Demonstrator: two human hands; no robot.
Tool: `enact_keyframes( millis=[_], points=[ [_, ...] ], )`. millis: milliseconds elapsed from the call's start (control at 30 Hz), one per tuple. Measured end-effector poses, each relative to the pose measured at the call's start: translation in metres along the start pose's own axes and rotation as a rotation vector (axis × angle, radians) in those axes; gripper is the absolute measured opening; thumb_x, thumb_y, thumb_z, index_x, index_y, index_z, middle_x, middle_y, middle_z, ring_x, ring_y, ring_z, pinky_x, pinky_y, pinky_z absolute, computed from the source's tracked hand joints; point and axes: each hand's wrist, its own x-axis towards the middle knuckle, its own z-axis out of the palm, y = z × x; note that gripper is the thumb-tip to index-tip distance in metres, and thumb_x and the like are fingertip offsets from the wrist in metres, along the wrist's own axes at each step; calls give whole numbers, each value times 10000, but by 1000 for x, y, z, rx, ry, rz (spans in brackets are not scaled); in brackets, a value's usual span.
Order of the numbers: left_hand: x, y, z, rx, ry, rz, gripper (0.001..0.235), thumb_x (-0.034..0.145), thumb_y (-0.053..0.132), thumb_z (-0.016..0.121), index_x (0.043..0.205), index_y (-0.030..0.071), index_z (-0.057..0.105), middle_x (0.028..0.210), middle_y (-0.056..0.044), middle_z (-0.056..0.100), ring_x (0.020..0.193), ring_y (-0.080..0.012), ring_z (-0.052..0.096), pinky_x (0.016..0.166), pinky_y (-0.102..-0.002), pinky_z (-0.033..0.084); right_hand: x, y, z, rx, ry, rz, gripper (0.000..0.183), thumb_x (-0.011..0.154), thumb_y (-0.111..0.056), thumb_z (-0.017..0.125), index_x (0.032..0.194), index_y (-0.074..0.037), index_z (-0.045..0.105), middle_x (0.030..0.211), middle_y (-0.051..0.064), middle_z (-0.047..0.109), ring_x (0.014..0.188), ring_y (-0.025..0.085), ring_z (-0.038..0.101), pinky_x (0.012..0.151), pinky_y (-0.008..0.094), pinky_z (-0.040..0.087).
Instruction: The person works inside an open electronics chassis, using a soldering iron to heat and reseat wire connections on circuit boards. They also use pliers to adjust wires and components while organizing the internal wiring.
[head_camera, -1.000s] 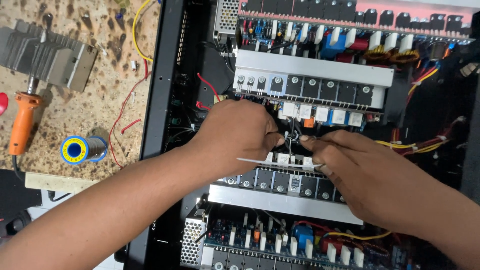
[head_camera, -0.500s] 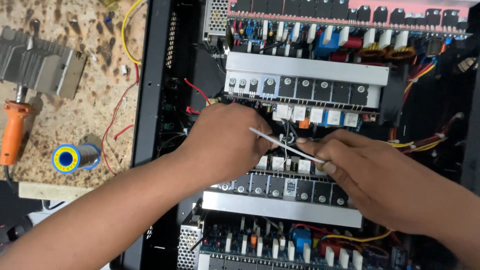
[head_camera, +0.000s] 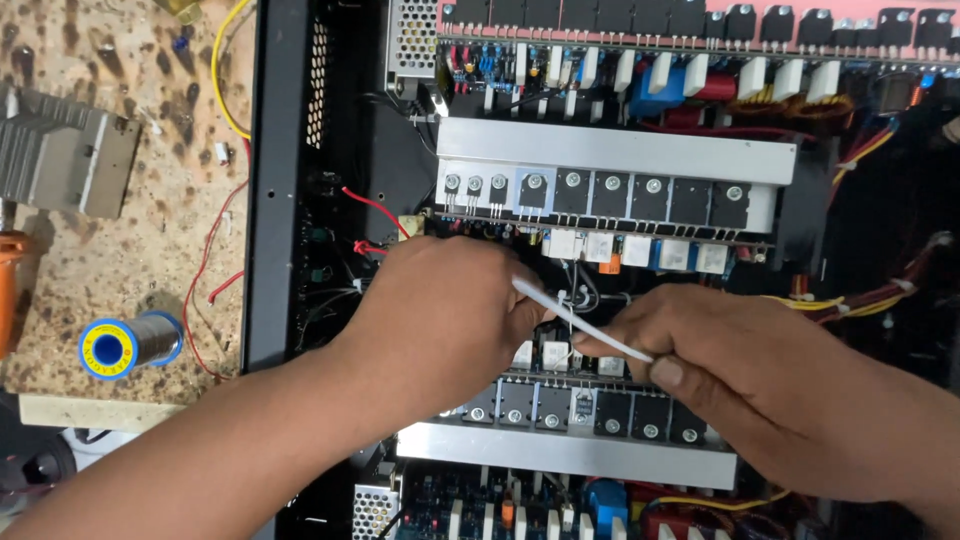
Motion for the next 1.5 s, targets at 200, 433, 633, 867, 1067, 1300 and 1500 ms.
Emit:
enact_keyframes(
  millis=[200, 433, 633, 867, 1067, 1300, 1500],
  points=[
    [2, 6, -10, 23, -118, -41, 353, 1010, 421, 579, 758, 213, 712, 761, -41, 737, 753, -398, 669, 687, -544, 482, 0, -9, -10, -176, 117, 137, 459, 995, -404, 358, 1303, -422, 698, 1141, -45, 754, 910, 217, 753, 809, 445, 693],
    [0, 4, -10, 25, -114, -1, 423, 1049, 414, 569, 711, 188, 687, 678, -36, 716, 660, -363, 669, 663, -523, 506, -29, 33, -9, -254, 923, -196, 430, 1241, -201, 313, 1055, 70, 590, 1021, 152, 612, 975, 262, 514, 1009, 410, 355],
    [-2, 11, -17, 48, -121, -30, 538, 1070, 426, 599, 589, 185, 577, 539, -16, 603, 598, -330, 625, 795, -486, 512, -19, 23, -21, -460, 779, -251, 290, 1211, -68, 358, 1073, 100, 549, 826, 163, 405, 694, 286, 354, 748, 489, 267],
    [-3, 1, -6, 32, -12, 41, 379, 1024, 409, 688, 718, 194, 753, 566, -29, 633, 631, -341, 611, 695, -469, 490, -8, 47, -6, -1167, 714, 34, 668, 1136, -792, 712, 1090, -127, 666, 1155, 86, 547, 1052, 311, 576, 906, 476, 467],
    [5, -10, 9, 43, 111, 112, 425, 1014, 371, 731, 656, 142, 709, 620, -28, 657, 665, -321, 627, 718, -482, 515, 2, 53, -5, -1641, 759, 70, 633, 1125, -878, 645, 1124, -249, 576, 1082, -88, 559, 1037, 108, 620, 973, 276, 465],
    [19, -16, 21, 134, 234, 166, 407, 961, 467, 743, 754, 124, 666, 847, -95, 640, 839, -400, 653, 689, -537, 526, 15, 14, -2, -1899, 669, 218, 624, 1033, -891, 511, 1167, -285, 576, 1069, -107, 586, 959, 64, 600, 782, 213, 456],
    [43, -29, 51, 115, 559, 367, 238, 792, 361, 755, 885, 142, 744, 929, -88, 747, 849, -421, 713, 668, -549, 568, 15, 27, -12, -1552, 735, -200, 731, 995, -643, 882, 1255, -37, 566, 1317, 124, 629, 1079, 260, 654, 862, 370, 508]
  ],
)
